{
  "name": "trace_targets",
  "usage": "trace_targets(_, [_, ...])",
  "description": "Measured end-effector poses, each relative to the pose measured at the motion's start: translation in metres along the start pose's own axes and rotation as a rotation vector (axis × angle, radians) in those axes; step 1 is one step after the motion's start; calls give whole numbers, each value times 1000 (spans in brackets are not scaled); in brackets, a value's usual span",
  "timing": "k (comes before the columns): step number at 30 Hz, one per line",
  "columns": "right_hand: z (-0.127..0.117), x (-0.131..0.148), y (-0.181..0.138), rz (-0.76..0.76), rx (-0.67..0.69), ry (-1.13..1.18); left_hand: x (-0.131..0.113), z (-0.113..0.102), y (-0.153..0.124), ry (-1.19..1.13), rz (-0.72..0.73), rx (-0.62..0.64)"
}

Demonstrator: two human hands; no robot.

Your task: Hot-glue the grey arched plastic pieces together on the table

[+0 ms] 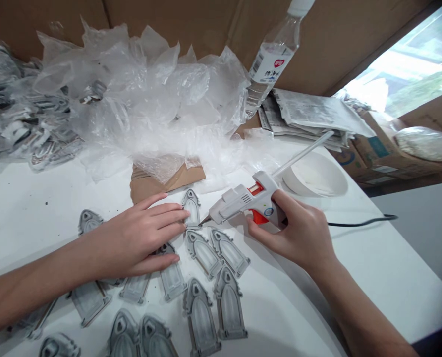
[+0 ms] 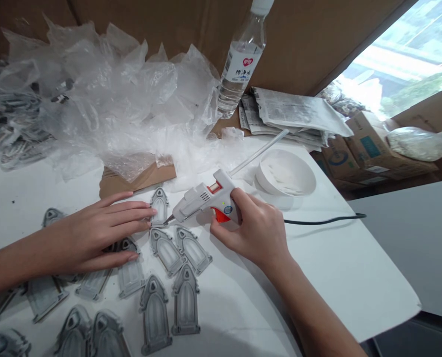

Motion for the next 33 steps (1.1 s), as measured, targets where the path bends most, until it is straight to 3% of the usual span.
trace_targets(18, [4, -5, -1, 75, 13, 68, -1, -1, 0, 31, 4, 15])
trace_targets(33, [1, -4, 3, 158, 107, 165, 0, 1, -1, 43, 20, 4])
Point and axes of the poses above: each hand's wrist, its own y-axis towards the middle knuckle, its own z-axis out of the palm, x = y × z, the point moved 2 cm from there along y, towards the middle knuckle, and after that the axes turned 13 degrees about -z, right-handed, at the moved point
